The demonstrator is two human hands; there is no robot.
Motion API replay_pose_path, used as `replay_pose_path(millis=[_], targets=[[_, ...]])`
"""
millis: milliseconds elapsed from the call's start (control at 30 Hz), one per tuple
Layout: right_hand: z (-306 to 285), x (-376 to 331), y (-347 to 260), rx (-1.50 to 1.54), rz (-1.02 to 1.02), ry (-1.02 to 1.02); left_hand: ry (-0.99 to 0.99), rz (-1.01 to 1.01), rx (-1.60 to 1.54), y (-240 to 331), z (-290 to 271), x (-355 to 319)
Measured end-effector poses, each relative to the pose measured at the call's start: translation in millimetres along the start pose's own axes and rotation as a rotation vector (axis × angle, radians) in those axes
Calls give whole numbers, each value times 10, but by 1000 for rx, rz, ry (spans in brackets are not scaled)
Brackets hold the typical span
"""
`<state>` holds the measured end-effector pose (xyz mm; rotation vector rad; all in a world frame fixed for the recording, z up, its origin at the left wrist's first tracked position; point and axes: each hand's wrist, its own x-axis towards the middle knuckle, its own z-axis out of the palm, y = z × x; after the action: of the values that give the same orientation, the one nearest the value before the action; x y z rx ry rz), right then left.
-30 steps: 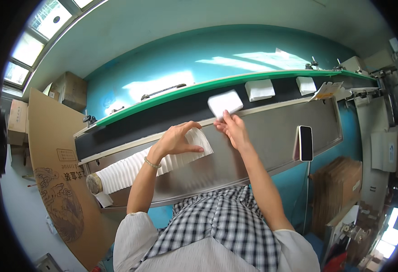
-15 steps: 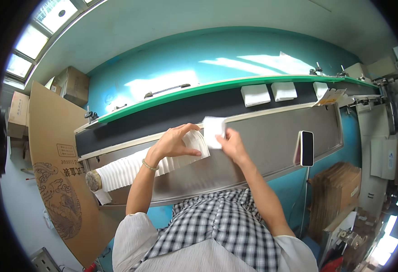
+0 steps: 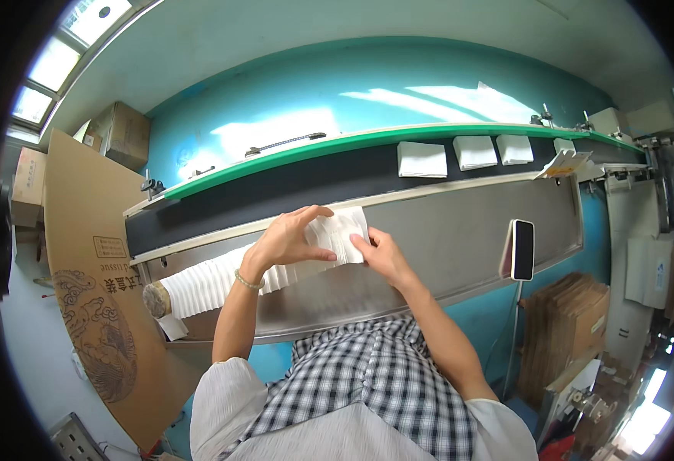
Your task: Removing a long strip of folded filter paper from a machine and stacking the pieces.
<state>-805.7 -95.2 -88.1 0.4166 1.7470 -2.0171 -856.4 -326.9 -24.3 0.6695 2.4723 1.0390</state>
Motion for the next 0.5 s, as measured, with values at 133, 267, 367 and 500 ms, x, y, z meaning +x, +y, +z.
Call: replay_pose_path(millis=[133, 267, 367, 500], targets=[[-182, 242, -79, -53, -70, 96, 8, 44, -10, -58, 48, 28], [63, 282, -193, -27, -12, 60, -3, 34, -11, -75, 33, 0], [483, -102, -240, -537, -309, 66, 43, 24, 53, -65, 14, -95], [283, 9, -37, -157, -158, 63, 107, 104, 30, -81, -11, -147]])
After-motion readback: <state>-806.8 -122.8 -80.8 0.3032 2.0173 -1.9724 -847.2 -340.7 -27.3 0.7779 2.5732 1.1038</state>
